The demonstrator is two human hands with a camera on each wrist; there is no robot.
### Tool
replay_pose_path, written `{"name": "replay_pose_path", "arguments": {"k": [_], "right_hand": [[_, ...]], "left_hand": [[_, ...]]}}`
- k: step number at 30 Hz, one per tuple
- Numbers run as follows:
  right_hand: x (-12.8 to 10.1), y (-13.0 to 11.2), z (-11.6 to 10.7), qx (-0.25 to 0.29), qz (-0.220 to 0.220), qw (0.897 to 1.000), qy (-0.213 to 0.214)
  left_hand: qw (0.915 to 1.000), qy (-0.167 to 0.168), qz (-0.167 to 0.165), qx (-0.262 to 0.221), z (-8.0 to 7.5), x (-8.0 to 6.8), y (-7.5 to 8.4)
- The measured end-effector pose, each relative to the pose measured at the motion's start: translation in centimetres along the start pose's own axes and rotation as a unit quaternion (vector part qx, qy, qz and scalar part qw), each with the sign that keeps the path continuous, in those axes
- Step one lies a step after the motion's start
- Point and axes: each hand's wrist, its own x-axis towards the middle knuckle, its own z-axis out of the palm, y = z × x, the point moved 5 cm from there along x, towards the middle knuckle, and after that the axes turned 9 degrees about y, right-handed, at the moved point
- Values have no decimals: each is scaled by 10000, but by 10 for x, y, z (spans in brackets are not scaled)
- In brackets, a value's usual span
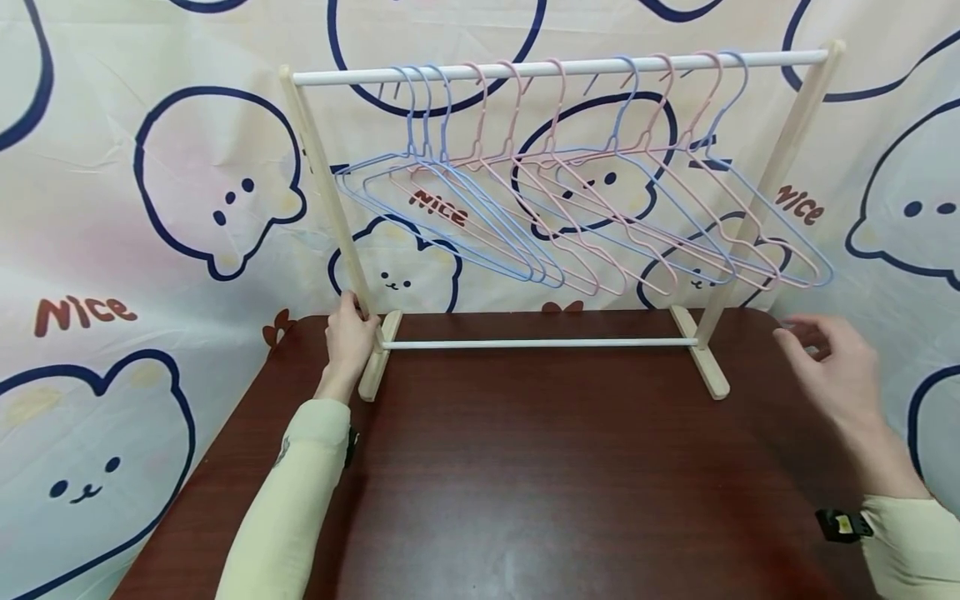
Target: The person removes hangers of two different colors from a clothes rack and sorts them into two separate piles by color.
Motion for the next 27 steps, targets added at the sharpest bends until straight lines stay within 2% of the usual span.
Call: {"name": "replay_pose_path", "arguments": {"k": [5,9,11,16,22,27], "right_hand": [[8,0,-11,-93,-25,9977,676],[17,0,-15,-345,21,9954,899],[21,0,-15,-540,83,9955,776],[30,4,-10,-635,183,9972,357],[39,3,-4,-495,140,9987,27],[51,1,0,-653,87,9976,-204]], "left_hand": [[10000,30,-71,-54,2,0,-3],[9999,-49,-114,-59,0,2,-4],[9998,-122,-109,-60,-1,3,-5],[9994,-329,-99,7,-1,3,-6],[9995,-310,25,85,-1,5,-7],[9994,-314,75,89,0,7,-6]]}}
